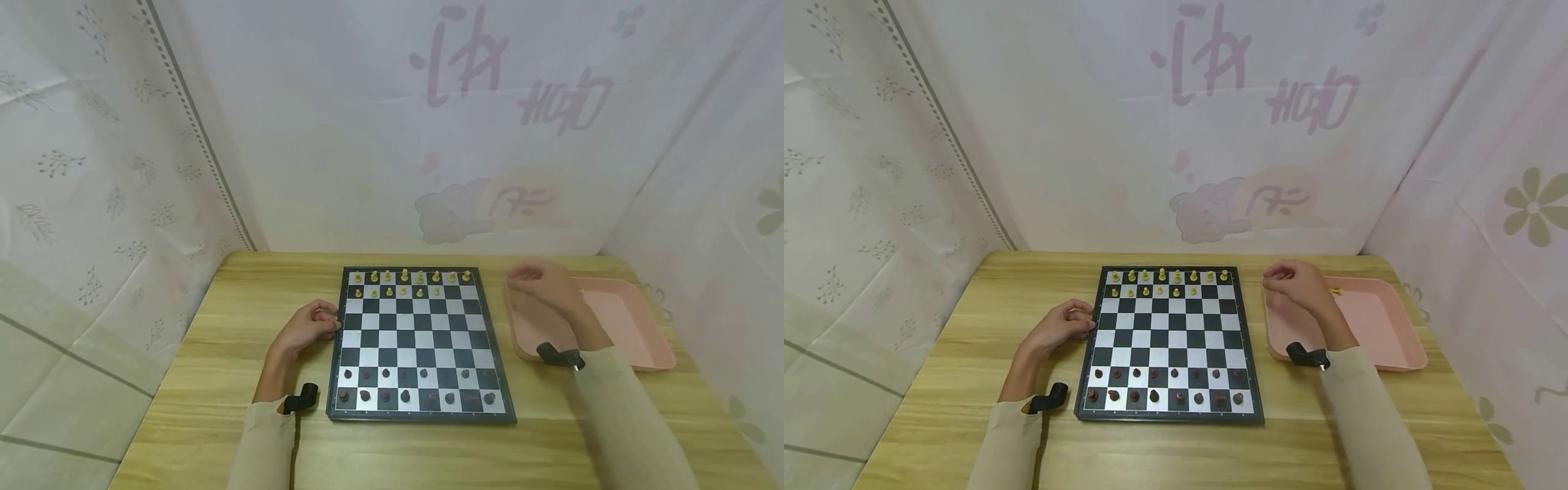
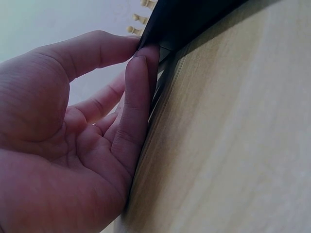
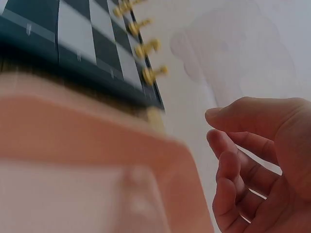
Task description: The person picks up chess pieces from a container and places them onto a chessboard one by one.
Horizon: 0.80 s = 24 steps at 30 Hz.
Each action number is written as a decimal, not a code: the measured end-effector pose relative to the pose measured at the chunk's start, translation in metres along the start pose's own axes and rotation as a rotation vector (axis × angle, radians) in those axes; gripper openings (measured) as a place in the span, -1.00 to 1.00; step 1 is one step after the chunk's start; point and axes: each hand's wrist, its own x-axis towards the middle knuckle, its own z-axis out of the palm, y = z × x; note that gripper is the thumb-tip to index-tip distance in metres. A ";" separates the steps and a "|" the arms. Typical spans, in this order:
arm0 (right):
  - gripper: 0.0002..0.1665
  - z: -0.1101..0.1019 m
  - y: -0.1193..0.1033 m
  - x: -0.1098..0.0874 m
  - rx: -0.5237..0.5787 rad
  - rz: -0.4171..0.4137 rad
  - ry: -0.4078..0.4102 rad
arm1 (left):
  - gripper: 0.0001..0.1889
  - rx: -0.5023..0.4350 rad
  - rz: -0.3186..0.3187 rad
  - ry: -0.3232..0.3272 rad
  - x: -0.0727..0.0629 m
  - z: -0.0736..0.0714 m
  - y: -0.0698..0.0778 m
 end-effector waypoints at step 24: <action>-0.28 -0.064 0.110 -0.035 -0.032 0.290 0.067 | -0.64 -0.007 0.031 -0.015 -0.001 0.000 -0.001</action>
